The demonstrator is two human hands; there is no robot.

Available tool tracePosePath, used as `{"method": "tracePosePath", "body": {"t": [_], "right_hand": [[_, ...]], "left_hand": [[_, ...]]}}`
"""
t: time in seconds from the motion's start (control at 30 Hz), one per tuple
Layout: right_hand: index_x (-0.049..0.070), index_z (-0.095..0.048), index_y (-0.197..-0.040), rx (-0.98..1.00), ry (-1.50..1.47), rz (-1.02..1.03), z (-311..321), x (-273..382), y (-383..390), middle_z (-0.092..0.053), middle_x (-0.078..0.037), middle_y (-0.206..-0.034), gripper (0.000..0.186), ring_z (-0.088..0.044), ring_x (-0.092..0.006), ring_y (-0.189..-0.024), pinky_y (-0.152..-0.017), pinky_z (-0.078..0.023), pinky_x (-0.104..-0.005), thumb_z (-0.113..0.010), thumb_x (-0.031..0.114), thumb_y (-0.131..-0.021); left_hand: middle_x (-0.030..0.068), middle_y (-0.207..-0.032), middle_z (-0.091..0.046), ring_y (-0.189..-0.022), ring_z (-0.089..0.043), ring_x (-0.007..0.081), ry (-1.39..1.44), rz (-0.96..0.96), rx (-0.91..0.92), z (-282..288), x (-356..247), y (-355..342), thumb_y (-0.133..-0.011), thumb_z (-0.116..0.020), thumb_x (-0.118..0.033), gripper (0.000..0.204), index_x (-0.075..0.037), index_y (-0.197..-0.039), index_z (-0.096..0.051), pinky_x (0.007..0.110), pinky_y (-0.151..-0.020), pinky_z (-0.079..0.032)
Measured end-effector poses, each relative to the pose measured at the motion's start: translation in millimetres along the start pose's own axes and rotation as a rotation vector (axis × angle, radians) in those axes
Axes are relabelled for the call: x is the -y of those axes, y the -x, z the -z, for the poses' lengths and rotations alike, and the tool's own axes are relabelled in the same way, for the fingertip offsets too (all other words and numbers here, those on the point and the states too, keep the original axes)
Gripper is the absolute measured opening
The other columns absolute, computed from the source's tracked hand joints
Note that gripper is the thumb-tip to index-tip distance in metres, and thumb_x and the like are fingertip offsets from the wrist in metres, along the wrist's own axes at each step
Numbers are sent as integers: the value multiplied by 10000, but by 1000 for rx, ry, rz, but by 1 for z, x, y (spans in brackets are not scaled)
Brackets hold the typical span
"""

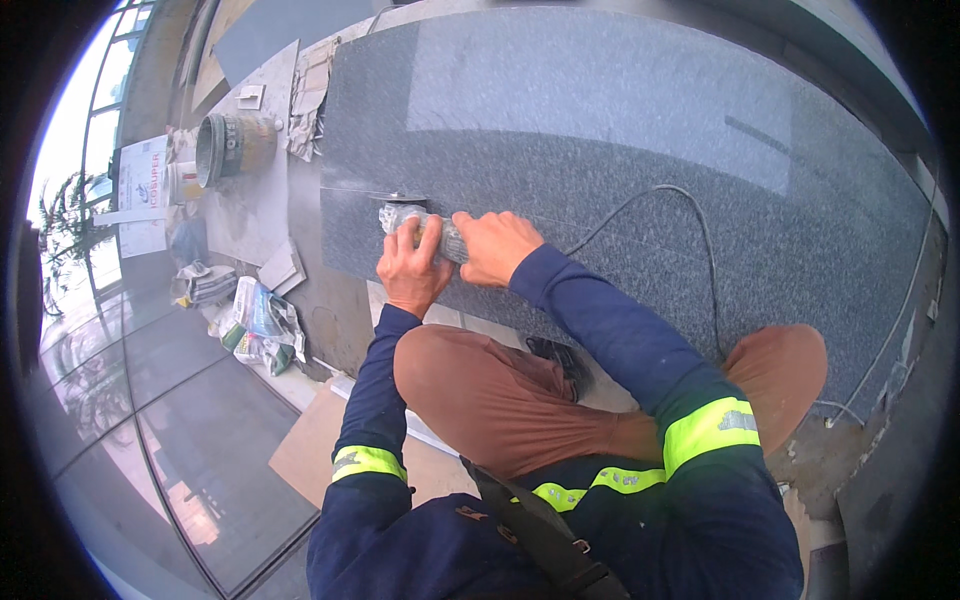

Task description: The person receives an angle grinder and cuts a large stone slab on the floor. They make two separate cuts along the slab surface while kneeling.

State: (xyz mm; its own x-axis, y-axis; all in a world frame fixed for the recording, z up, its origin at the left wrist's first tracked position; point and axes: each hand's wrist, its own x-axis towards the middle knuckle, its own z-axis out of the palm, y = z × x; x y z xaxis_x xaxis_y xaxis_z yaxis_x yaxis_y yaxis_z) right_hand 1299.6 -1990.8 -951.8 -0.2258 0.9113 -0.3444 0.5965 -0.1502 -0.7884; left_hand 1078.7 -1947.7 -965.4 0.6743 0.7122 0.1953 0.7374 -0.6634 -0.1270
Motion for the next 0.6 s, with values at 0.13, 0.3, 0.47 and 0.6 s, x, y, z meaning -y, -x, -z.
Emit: {"method": "tracePosePath", "body": {"t": [0.13, 0.3, 0.47, 0.6], "right_hand": [[32, -630, -1348, -27, -2, 18, -5, 1, -5, -777, -279, -1060, 586, -756, -475, -1034, -906, -611, -567, -739, 218, -804], [25, -634, -1314, -56, -2, 36, -18, -2, -31, -778, -275, -1054, 560, -759, -473, -1027, -895, -615, -564, -739, 211, -796], [33, -590, -1444, -34, 4, 49, -24, -7, -48, -775, -286, -1081, 709, -754, -479, -1032, -904, -611, -566, -741, 225, -778], [22, -614, -1361, -19, -2, 39, -17, -6, -33, -776, -282, -1046, 622, -758, -479, -1008, -888, -615, -565, -735, 207, -779]], "left_hand": [[101, -1290, -684, -1028, -693, 335, -9, 11, -2, -5, 5, 2, -653, -806, -194, 681, -249, -1322, -694, 424, -752, -626], [94, -1290, -681, -1036, -692, 337, -21, 17, 21, -16, 22, -4, -653, -813, -200, 680, -253, -1321, -694, 432, -758, -631], [80, -1292, -675, -1058, -686, 325, -37, 53, 82, -22, 28, -6, -647, -840, -220, 692, -255, -1323, -696, 430, -775, -630], [73, -1286, -676, -1043, -685, 317, -30, 3, 31, -18, 22, -4, -641, -859, -240, 694, -254, -1317, -699, 424, -769, -628]]}}
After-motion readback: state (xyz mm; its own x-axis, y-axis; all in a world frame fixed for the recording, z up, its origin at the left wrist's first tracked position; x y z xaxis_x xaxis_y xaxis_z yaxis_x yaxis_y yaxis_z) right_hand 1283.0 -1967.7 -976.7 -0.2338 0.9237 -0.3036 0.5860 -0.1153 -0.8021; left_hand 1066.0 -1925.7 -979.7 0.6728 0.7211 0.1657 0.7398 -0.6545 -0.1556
